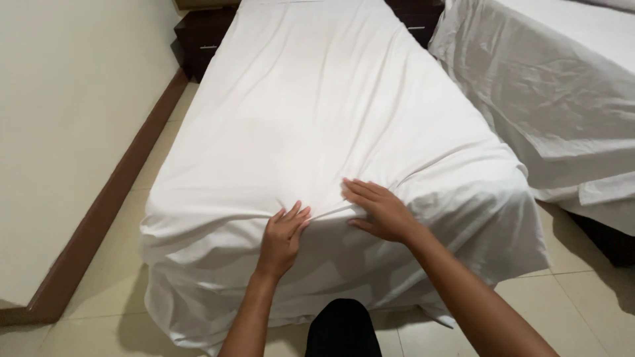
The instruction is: The person smooths a white fitted sheet on a single bed by hand, starting at the foot and moving toward the headboard. They tuck the sheet under the mattress and adjust the fabric to remove wrinkles, working around the sides and corners of the bed.
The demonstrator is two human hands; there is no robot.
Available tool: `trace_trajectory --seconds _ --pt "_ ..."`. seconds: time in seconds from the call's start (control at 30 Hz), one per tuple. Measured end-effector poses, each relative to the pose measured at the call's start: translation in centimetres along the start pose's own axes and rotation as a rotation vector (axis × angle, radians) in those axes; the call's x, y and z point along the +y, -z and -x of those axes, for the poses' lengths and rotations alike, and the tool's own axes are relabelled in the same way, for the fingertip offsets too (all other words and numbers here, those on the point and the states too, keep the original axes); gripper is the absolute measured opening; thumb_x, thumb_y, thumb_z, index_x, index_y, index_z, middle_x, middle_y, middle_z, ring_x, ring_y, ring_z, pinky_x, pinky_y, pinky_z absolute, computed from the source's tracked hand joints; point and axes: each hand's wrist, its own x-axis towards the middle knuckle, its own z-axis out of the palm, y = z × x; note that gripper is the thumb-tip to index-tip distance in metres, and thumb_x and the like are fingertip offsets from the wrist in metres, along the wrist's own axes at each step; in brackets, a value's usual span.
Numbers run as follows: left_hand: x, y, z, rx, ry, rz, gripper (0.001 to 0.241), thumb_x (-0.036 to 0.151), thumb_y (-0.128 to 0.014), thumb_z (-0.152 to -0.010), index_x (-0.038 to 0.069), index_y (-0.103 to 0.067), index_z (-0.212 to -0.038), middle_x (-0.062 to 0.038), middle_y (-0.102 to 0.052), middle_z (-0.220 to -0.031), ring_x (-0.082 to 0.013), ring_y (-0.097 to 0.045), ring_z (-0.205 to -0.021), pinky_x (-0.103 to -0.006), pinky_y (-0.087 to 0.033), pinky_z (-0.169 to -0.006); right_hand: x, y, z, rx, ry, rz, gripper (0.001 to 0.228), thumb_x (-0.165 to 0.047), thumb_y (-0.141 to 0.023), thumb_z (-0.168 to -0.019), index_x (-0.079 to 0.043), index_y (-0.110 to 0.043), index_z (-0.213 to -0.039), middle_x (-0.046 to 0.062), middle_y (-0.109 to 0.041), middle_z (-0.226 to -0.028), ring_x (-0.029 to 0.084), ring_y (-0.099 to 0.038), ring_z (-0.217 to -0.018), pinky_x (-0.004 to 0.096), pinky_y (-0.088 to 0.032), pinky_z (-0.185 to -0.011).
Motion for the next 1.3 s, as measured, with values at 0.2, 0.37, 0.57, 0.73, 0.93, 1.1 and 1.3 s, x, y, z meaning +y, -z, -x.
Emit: trace_trajectory --seconds 0.2,0.37,0.57,0.73,0.93,1.1,1.3 --pt "0.9 -0.8 -0.2 0.04 -0.039 -0.193 0.023 0.02 -0.061 -0.102 0.008 -0.076 -0.116 -0.007 -0.075 -0.126 -0.0241 -0.06 -0.135 -0.0462 -0.043 -0.11 5.7 2.6 8.0 0.173 -0.249 0.332 0.07 -0.039 -0.078 -0.085 -0.009 -0.056 -0.144 0.006 -0.051 -0.156 0.025 -0.044 -0.145 0.047 -0.04 -0.112" --pt "3.1 -4.9 -2.7 0.001 -0.172 -0.226 0.029 0.027 -0.066 -0.099 0.008 -0.073 -0.12 -0.01 -0.07 -0.134 -0.0306 -0.058 -0.136 -0.0482 -0.042 -0.11 7.2 3.2 9.0 0.189 -0.159 0.237 0.06 -0.034 -0.072 -0.093 -0.012 -0.056 -0.146 0.004 -0.051 -0.157 0.025 -0.045 -0.146 0.045 -0.038 -0.114" --pt "7.7 -10.3 -6.6 -0.119 -0.24 -0.181 0.052 0.035 -0.071 -0.094 0.013 -0.062 -0.14 -0.011 -0.058 -0.149 -0.0369 -0.045 -0.145 -0.0506 -0.038 -0.114 7.8 3.1 9.1 0.16 -0.244 0.088 0.036 -0.022 -0.06 -0.103 -0.016 -0.066 -0.138 0.0 -0.06 -0.152 0.025 -0.049 -0.145 0.045 -0.036 -0.113" --pt "10.3 -12.1 -8.6 -0.156 -0.177 -0.213 0.066 0.042 -0.075 -0.087 0.018 -0.057 -0.146 -0.01 -0.05 -0.154 -0.0388 -0.035 -0.148 -0.0566 -0.032 -0.115 7.0 3.4 10.1 0.218 -0.301 0.034 0.031 -0.021 -0.062 -0.102 -0.016 -0.073 -0.13 0.001 -0.071 -0.136 0.026 -0.056 -0.138 0.047 -0.037 -0.113" --pt "10.2 -13.5 -9.5 -0.302 -0.26 -0.23 0.068 0.046 -0.074 -0.086 0.021 -0.056 -0.147 -0.009 -0.05 -0.155 -0.0367 -0.035 -0.149 -0.0578 -0.028 -0.117 5.2 4.9 11.6 0.193 -0.391 -0.056 0.032 -0.022 -0.068 -0.098 -0.019 -0.074 -0.129 0.002 -0.072 -0.132 0.022 -0.066 -0.121 0.037 -0.052 -0.103" --pt "9.6 -14.6 -10.3 -0.284 -0.361 -0.145 0.065 0.055 -0.071 -0.089 0.018 -0.062 -0.142 -0.009 -0.051 -0.155 -0.0317 -0.038 -0.15 -0.0558 -0.027 -0.119 6.2 6.2 12.7 0.118 -0.295 0.077 0.03 -0.019 -0.069 -0.095 -0.013 -0.071 -0.124 0.003 -0.068 -0.142 0.027 -0.055 -0.14 0.044 -0.045 -0.108" --pt "10.3 -13.5 -10.4 -0.264 -0.358 -0.107 0.066 0.058 -0.072 -0.086 0.016 -0.066 -0.136 -0.006 -0.055 -0.153 -0.028 -0.041 -0.148 -0.0544 -0.028 -0.118 10.0 10.3 15.5 0.219 -0.383 0.15 0.05 -0.02 -0.072 -0.091 -0.01 -0.061 -0.139 0.012 -0.053 -0.153 0.031 -0.046 -0.145 0.046 -0.038 -0.117"
